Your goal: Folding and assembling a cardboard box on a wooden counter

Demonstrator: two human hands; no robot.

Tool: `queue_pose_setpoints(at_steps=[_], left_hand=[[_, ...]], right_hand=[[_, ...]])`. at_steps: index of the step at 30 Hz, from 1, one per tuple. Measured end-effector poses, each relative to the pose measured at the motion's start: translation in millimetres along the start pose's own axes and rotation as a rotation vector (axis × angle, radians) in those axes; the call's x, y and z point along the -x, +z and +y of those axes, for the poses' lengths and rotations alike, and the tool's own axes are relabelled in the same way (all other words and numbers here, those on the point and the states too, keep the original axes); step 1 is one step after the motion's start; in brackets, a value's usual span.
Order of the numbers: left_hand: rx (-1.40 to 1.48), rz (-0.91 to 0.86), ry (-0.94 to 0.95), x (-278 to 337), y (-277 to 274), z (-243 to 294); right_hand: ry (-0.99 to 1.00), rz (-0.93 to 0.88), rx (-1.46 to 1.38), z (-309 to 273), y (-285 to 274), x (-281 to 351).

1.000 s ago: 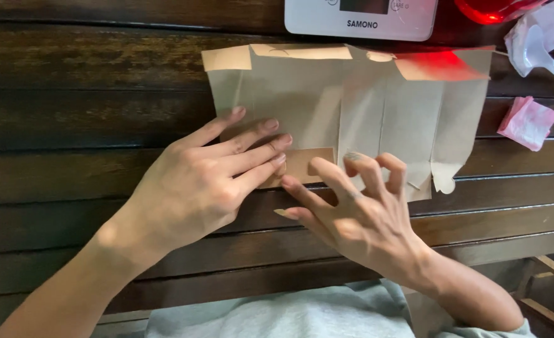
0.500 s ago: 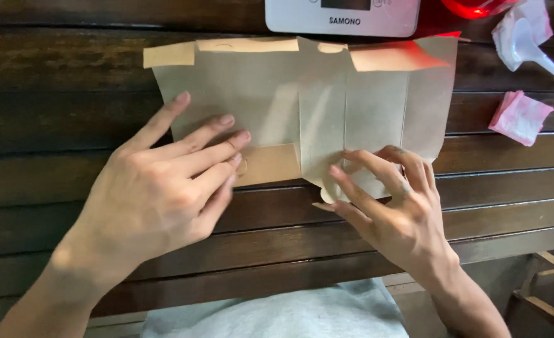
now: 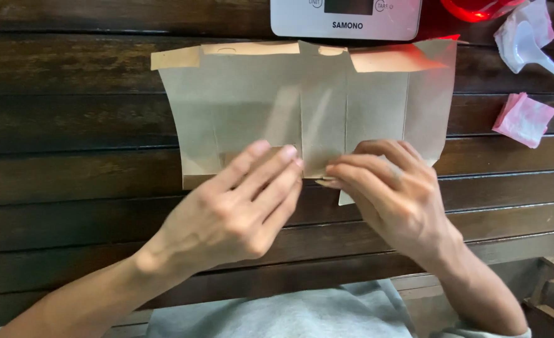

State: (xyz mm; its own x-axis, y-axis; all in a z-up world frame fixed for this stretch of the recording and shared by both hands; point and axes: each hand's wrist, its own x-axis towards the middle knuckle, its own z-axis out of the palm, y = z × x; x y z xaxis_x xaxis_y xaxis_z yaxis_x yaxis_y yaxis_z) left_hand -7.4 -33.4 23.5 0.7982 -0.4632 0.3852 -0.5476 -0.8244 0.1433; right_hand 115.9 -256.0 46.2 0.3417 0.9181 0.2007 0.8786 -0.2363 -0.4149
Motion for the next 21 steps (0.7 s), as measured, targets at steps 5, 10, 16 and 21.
queue_pose_setpoints(at_steps=[5,10,16,21], left_hand=[[0.030,-0.045,0.008,1.6,8.3,-1.4],[0.044,-0.087,-0.018,2.7,13.1,-3.4],[0.054,-0.186,0.050,6.5,19.8,-6.9],[0.162,-0.201,0.009,3.7,18.4,-10.2]], right_hand=[[-0.037,0.038,0.017,17.1,5.6,-14.5],[-0.015,0.092,0.019,29.7,12.3,-16.9],[0.014,0.067,-0.142,41.6,7.4,-9.4],[0.030,-0.019,-0.223,46.5,-0.9,-6.1]])
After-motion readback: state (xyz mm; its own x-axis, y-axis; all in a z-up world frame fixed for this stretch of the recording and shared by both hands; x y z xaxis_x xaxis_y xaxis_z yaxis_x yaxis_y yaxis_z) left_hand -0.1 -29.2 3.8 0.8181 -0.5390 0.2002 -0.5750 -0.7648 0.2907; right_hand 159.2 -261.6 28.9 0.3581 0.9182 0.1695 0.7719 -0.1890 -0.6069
